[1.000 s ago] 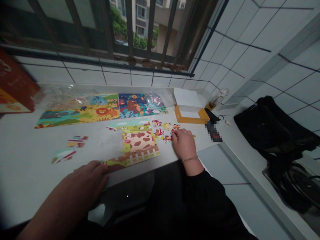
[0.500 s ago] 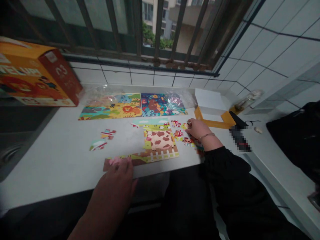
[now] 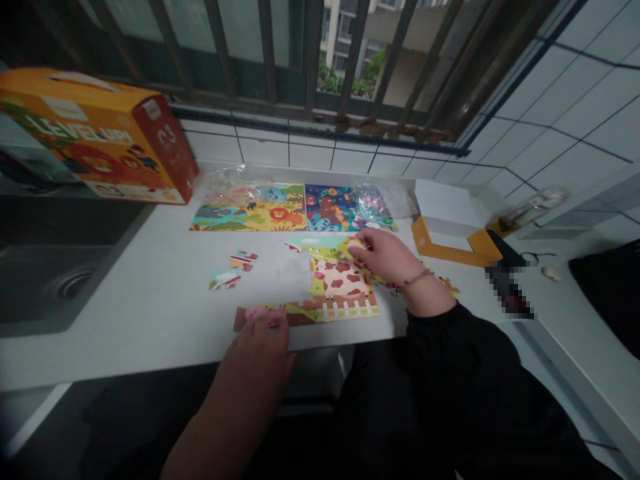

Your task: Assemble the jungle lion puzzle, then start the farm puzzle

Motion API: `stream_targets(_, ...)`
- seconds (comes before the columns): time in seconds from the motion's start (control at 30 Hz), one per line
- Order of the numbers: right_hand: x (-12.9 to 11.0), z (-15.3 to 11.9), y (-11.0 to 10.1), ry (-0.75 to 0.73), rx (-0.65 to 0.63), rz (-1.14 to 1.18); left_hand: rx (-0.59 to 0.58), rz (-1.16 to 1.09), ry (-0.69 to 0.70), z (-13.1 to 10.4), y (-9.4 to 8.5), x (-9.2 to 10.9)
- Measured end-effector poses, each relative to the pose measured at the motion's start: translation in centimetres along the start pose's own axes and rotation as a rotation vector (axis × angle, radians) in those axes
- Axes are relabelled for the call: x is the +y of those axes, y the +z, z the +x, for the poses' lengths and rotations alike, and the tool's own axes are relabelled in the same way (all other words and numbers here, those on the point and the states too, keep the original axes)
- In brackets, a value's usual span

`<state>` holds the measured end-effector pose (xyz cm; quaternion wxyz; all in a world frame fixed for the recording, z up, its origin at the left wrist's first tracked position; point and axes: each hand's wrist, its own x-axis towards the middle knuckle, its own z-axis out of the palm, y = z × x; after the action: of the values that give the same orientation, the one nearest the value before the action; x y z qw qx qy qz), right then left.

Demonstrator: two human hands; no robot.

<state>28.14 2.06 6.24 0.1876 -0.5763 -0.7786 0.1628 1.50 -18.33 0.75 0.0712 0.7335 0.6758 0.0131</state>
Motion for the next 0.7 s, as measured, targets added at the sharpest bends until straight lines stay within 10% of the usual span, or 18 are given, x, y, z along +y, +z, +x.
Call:
stream_targets(0.23,-14.9,0.5,8.2,-0.397,-0.484,0.071,0.059,0.049,-0.053,0.4,0.6,0.5)
stream_targets(0.7,-17.0,1.6,11.2,-0.443,-0.525,0.043,0.175,-0.025,-0.178,0.2,-0.2,1.5)
